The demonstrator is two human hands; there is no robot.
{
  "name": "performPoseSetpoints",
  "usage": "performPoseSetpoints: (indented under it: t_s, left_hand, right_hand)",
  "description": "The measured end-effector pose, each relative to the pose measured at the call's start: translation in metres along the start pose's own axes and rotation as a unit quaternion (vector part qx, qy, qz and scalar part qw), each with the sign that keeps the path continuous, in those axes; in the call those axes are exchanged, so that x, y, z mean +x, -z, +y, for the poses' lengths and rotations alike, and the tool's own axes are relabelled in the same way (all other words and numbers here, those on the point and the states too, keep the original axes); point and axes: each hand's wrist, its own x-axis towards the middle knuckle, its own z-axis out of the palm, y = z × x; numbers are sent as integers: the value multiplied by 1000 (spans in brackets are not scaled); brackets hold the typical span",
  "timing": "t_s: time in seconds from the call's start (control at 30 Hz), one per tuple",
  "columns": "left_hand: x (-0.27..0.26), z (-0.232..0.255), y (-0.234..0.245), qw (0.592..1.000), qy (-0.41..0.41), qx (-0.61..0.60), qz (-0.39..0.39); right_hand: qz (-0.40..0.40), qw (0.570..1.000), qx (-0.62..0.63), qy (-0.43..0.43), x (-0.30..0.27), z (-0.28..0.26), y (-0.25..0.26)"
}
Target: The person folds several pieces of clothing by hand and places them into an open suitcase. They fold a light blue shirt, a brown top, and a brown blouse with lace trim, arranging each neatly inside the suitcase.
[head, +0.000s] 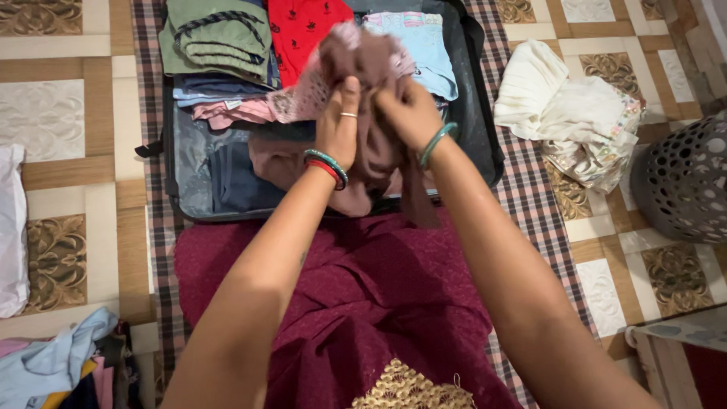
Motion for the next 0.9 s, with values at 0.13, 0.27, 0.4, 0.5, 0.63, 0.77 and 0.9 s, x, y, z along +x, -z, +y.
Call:
performPoseSetpoints:
  t_s: [0.13,0.27,0.4,0.5,0.63,0.77,0.9]
  left_hand:
    - [-9,-47,15,992,93,84,14]
    - [-18,-93,34,983,156,100,18]
    - [-22,-114,56,998,60,-29,-2]
    - [-21,-112,67,989,99,-106,-10]
    - [-24,-89,74,987,123,-105,1]
    - [-19,-59,75,997,59,-52,25]
    - [-4,-41,81,999,10,-44,24]
  right_hand:
    - [-17,966,-184,183,-20,27,-10]
    - [-52,998,-5,43,-21,72,-28]
    - [30,995,75,53,-11,118,-26]
    - [55,987,138,60,-4,140,-20]
    - [40,970,240,11,-9,149,-14]
    - [34,940,334,-68,-11,141,-12]
    - [35,950,303,-61,4,129,-8]
